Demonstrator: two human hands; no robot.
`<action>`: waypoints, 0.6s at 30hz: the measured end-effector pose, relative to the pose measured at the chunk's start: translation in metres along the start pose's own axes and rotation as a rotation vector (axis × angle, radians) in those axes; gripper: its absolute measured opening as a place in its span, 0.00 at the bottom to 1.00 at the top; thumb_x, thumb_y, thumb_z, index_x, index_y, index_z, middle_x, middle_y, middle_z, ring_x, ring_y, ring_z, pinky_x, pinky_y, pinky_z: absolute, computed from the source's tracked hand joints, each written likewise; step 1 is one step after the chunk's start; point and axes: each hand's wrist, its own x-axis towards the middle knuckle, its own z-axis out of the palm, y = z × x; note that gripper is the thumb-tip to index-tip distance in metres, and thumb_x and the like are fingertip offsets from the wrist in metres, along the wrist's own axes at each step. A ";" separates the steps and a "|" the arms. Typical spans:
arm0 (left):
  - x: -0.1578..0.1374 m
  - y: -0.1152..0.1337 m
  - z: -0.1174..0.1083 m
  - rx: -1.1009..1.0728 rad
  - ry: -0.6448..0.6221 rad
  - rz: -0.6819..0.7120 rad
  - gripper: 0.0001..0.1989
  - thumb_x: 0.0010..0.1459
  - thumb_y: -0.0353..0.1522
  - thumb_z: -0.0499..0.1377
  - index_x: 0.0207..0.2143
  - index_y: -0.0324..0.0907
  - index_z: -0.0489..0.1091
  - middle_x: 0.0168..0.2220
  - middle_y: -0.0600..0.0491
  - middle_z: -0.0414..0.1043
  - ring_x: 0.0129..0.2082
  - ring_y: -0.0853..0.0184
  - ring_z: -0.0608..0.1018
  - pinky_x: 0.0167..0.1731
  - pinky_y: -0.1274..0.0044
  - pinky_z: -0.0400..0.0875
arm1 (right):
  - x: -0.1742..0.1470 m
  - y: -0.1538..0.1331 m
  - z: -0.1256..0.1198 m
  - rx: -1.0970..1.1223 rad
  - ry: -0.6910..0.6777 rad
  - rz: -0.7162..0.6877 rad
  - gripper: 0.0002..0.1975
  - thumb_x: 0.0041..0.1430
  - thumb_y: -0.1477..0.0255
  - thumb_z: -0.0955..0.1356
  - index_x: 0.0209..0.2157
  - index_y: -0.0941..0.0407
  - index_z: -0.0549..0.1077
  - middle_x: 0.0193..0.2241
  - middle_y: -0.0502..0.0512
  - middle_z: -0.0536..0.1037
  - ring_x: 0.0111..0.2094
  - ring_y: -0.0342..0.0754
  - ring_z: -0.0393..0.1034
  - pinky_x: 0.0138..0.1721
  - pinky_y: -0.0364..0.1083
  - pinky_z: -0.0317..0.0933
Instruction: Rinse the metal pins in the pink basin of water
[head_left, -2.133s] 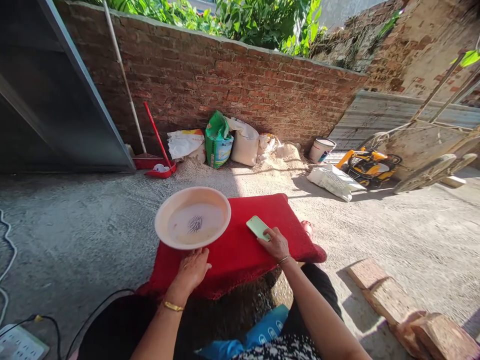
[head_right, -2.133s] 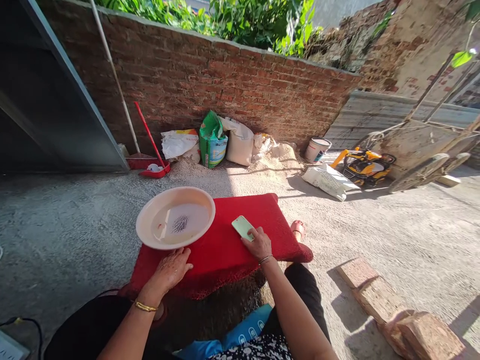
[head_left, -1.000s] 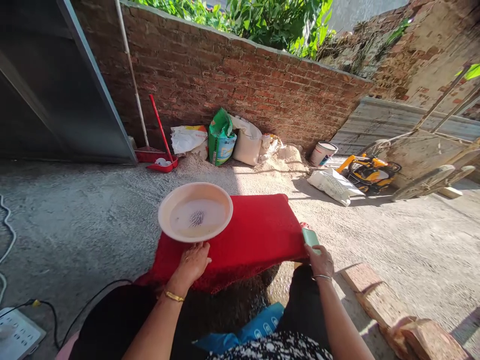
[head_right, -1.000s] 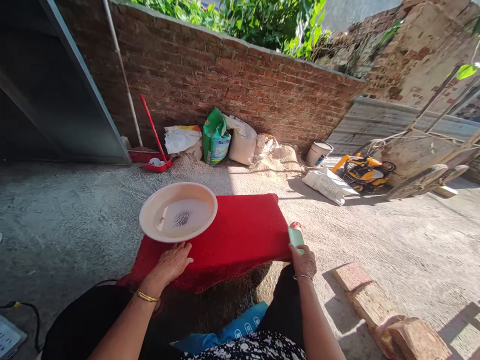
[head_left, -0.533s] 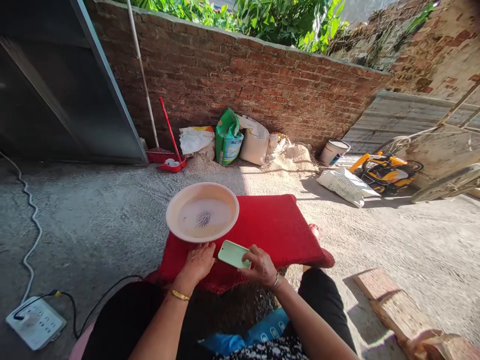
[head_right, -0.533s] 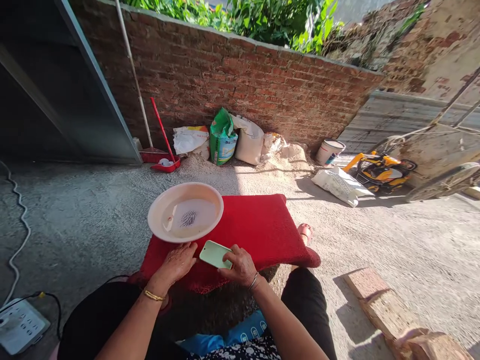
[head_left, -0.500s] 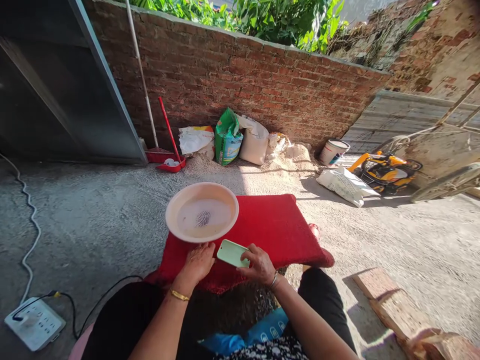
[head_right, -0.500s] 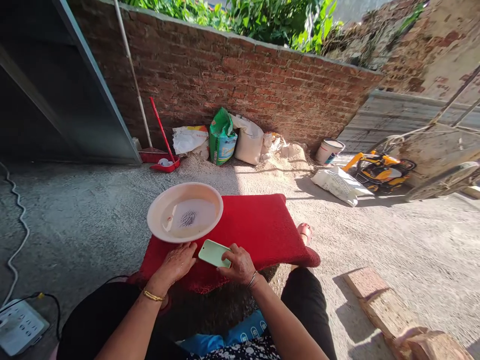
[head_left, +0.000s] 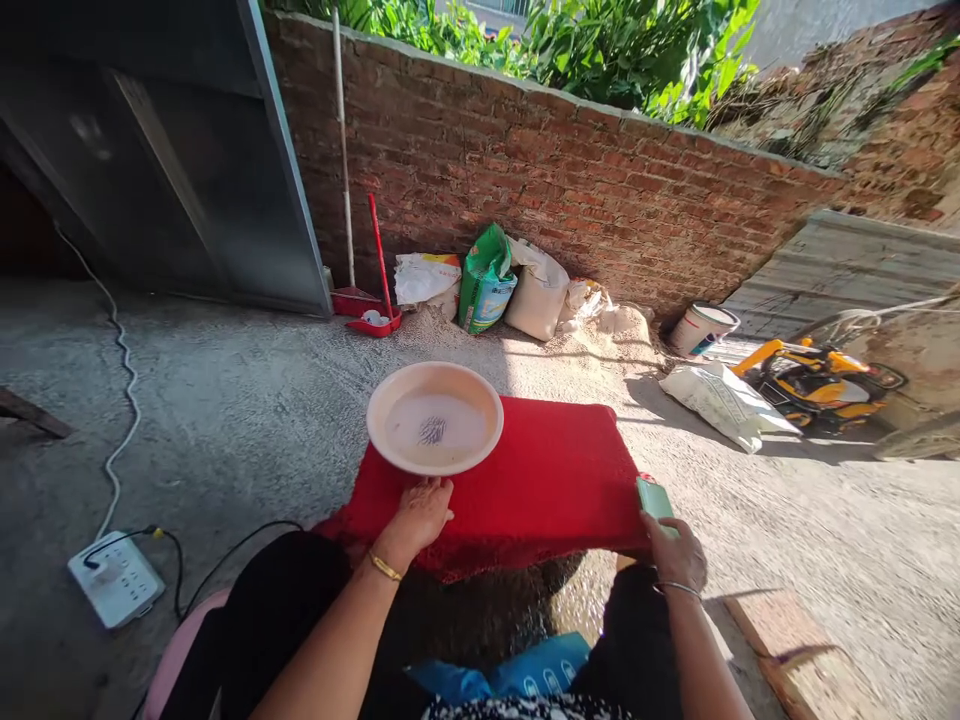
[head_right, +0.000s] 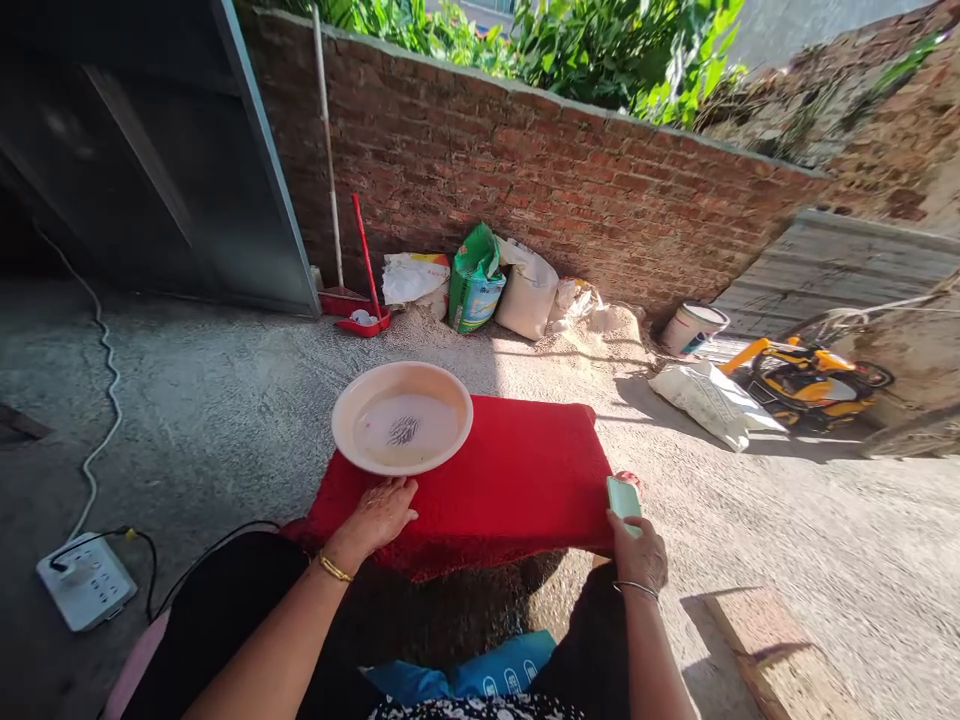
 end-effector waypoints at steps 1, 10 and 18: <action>0.000 0.000 -0.001 -0.003 -0.001 -0.005 0.17 0.58 0.33 0.56 0.50 0.39 0.65 0.53 0.43 0.66 0.53 0.56 0.69 0.48 0.67 0.66 | -0.006 -0.006 0.004 0.033 -0.008 -0.050 0.25 0.45 0.47 0.66 0.34 0.53 0.73 0.33 0.59 0.74 0.38 0.57 0.69 0.36 0.51 0.60; -0.002 -0.001 -0.007 -0.019 -0.030 -0.004 0.18 0.58 0.32 0.56 0.51 0.40 0.64 0.55 0.43 0.65 0.57 0.57 0.66 0.53 0.66 0.63 | -0.128 -0.108 0.066 0.346 -0.485 -1.032 0.17 0.52 0.53 0.67 0.30 0.52 0.72 0.31 0.52 0.71 0.33 0.47 0.67 0.35 0.44 0.60; 0.000 0.000 -0.004 -0.021 -0.016 -0.006 0.15 0.58 0.33 0.57 0.48 0.39 0.66 0.52 0.43 0.67 0.53 0.56 0.69 0.49 0.66 0.67 | -0.059 -0.057 0.053 0.204 -0.187 -0.553 0.24 0.44 0.46 0.67 0.30 0.53 0.74 0.32 0.55 0.72 0.30 0.49 0.67 0.34 0.47 0.60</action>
